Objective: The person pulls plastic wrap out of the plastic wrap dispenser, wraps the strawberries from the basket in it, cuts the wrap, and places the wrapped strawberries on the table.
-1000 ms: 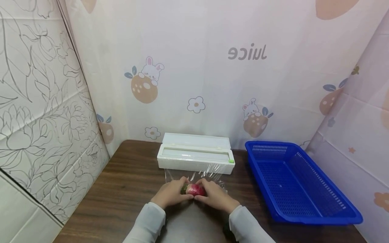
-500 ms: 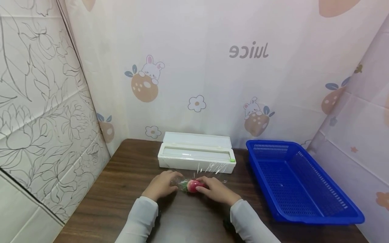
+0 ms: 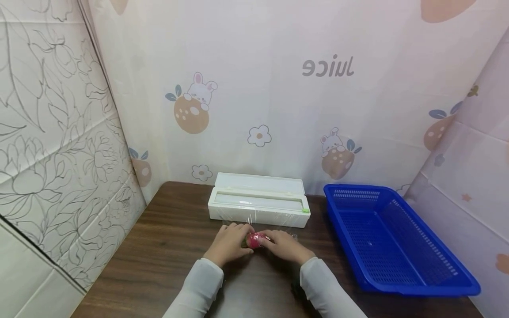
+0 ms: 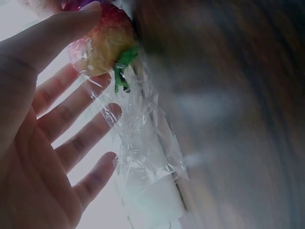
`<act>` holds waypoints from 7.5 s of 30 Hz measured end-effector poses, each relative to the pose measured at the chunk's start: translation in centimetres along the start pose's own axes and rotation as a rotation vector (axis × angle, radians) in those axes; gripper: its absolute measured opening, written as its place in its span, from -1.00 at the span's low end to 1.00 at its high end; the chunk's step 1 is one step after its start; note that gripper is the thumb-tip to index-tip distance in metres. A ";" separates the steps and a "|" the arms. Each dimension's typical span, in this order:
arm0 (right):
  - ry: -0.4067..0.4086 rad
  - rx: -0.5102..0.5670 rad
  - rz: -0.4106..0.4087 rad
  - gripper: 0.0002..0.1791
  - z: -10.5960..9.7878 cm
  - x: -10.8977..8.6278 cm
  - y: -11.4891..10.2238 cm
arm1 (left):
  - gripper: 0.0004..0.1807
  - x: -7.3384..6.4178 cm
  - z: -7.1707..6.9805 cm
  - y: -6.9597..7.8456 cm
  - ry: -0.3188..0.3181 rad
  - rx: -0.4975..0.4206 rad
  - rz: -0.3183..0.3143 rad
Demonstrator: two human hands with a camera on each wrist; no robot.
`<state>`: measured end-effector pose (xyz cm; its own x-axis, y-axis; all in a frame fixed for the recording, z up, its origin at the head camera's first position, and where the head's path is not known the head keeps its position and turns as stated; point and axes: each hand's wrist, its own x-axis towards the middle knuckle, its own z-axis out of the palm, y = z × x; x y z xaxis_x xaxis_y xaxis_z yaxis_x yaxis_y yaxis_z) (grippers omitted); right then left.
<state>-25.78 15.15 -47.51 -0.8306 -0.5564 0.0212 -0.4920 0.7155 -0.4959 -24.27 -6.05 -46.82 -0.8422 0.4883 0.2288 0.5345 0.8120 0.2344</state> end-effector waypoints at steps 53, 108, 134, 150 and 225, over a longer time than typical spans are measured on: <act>0.290 -0.290 0.016 -0.60 0.4 0.3 0.0 | -0.68 4.0 0.7 -1.3 -0.057 -0.060 -0.108; 0.384 -0.290 0.125 -0.79 -0.6 0.3 1.0 | -0.38 2.4 -2.3 -8.0 0.533 -0.574 -0.518; 0.551 -0.220 0.113 -0.82 -2.0 -0.9 2.2 | -0.17 2.1 -0.2 -9.7 0.388 -0.836 -0.632; 0.665 -0.200 0.333 -0.43 -5.9 -1.1 5.2 | -0.18 1.9 -0.1 -9.9 0.383 -0.893 -0.649; 0.526 -0.293 -0.241 -0.65 -6.8 -0.9 7.5 | -0.15 0.5 0.5 -10.5 0.404 -0.968 -0.534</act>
<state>-30.49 23.89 -45.30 -0.6680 -0.4879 0.5619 -0.6698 0.7232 -0.1682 -30.34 -14.16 -49.69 -0.9849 -0.1186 0.1263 0.0984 0.2171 0.9712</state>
